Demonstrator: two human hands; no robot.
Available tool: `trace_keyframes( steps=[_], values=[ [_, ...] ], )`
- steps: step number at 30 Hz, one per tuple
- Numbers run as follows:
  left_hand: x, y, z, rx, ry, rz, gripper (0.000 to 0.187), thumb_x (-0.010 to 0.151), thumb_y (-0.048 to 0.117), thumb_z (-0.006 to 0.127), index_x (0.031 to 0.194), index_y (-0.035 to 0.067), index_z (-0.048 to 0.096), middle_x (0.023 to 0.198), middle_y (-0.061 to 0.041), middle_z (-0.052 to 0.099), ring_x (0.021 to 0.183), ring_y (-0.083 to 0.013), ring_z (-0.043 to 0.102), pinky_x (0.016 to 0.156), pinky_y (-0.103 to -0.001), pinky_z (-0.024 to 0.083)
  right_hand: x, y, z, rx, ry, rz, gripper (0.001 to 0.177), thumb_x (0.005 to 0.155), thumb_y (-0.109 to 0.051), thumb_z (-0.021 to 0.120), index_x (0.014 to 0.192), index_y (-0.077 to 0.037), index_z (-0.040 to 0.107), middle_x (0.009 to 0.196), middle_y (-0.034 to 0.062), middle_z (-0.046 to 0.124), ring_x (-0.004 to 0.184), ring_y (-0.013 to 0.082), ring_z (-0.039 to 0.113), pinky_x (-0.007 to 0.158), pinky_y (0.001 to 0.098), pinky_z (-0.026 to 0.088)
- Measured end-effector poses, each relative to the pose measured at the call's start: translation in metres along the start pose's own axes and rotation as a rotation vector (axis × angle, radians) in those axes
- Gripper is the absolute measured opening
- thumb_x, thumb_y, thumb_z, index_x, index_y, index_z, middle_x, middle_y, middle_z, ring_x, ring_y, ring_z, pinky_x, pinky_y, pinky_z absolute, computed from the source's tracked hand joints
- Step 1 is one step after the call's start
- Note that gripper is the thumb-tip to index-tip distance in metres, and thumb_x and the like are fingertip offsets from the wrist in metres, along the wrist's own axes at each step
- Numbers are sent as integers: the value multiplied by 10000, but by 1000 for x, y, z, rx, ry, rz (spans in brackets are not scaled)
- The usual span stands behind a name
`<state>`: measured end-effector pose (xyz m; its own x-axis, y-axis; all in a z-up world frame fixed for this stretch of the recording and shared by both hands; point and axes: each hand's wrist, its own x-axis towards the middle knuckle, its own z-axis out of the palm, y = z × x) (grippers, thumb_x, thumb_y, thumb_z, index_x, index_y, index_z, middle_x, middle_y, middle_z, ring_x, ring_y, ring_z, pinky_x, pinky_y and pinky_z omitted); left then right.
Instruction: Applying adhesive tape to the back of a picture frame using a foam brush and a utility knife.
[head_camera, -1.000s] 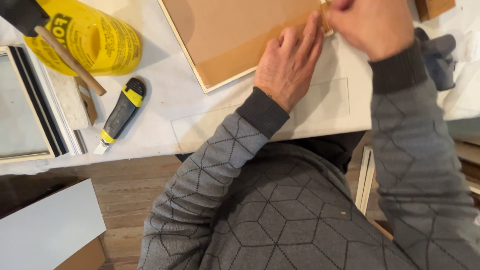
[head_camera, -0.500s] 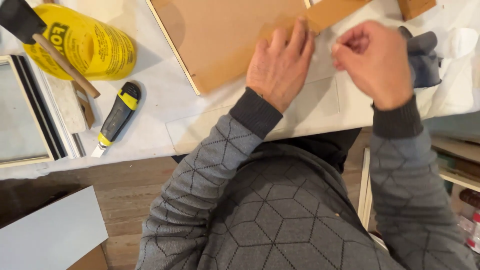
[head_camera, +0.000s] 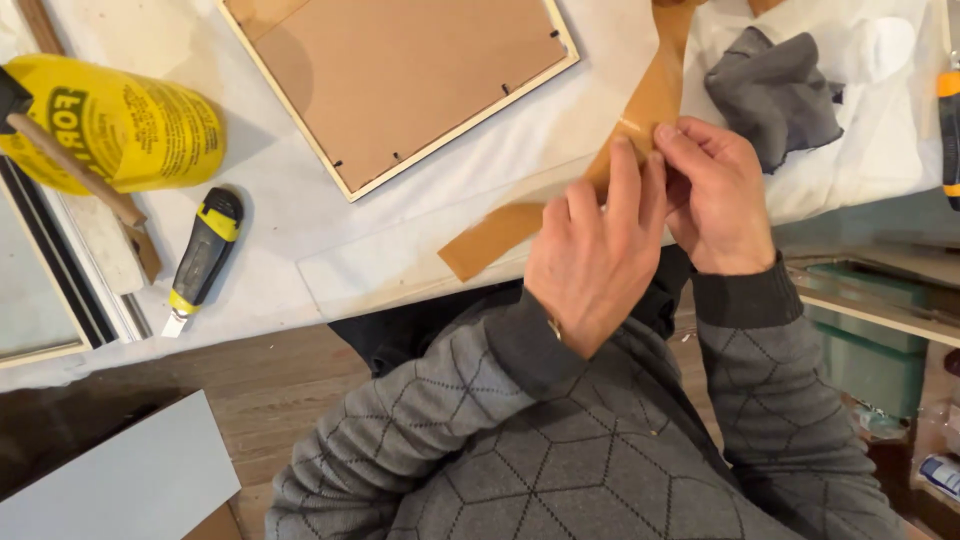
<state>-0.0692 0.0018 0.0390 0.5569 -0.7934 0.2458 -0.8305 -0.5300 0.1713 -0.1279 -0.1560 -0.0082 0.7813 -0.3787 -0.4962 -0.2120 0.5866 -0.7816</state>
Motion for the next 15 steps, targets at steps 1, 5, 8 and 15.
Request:
trace_keyframes(
  steps=[1, 5, 8, 15],
  values=[
    [-2, 3, -5, -3, 3, 15, 446, 956, 192, 597, 1368, 30, 643, 1414, -190, 589, 806, -239, 564, 687, -338, 490, -3, 0, -3, -28, 23, -6, 187, 1142, -135, 568, 1106, 32, 643, 923, 42, 663, 758, 98, 616, 663, 231, 502],
    [-8, 16, -23, -49, -15, 98, 409, 956, 195, 604, 1347, 89, 659, 1393, -248, 636, 661, -193, 537, 594, -301, 456, -16, -20, 11, -124, 76, -3, 195, 1049, -149, 537, 1070, 4, 658, 899, 68, 728, 766, 133, 693, 733, 270, 594],
    [-11, 15, -45, -219, -45, 173, 381, 965, 178, 632, 1328, 68, 665, 1359, -220, 649, 650, -164, 538, 589, -296, 466, -20, -9, -23, -187, 20, -32, 182, 1110, -140, 568, 1059, 29, 614, 919, 83, 689, 853, 174, 718, 772, 308, 594],
    [10, -11, -27, -815, -85, -76, 427, 958, 170, 760, 1332, 53, 590, 1171, -100, 639, 870, -223, 650, 741, -327, 555, -38, -18, -45, -189, -23, 3, 169, 1012, -76, 641, 1158, 10, 641, 1001, 94, 725, 833, 148, 707, 753, 294, 597]
  ],
)
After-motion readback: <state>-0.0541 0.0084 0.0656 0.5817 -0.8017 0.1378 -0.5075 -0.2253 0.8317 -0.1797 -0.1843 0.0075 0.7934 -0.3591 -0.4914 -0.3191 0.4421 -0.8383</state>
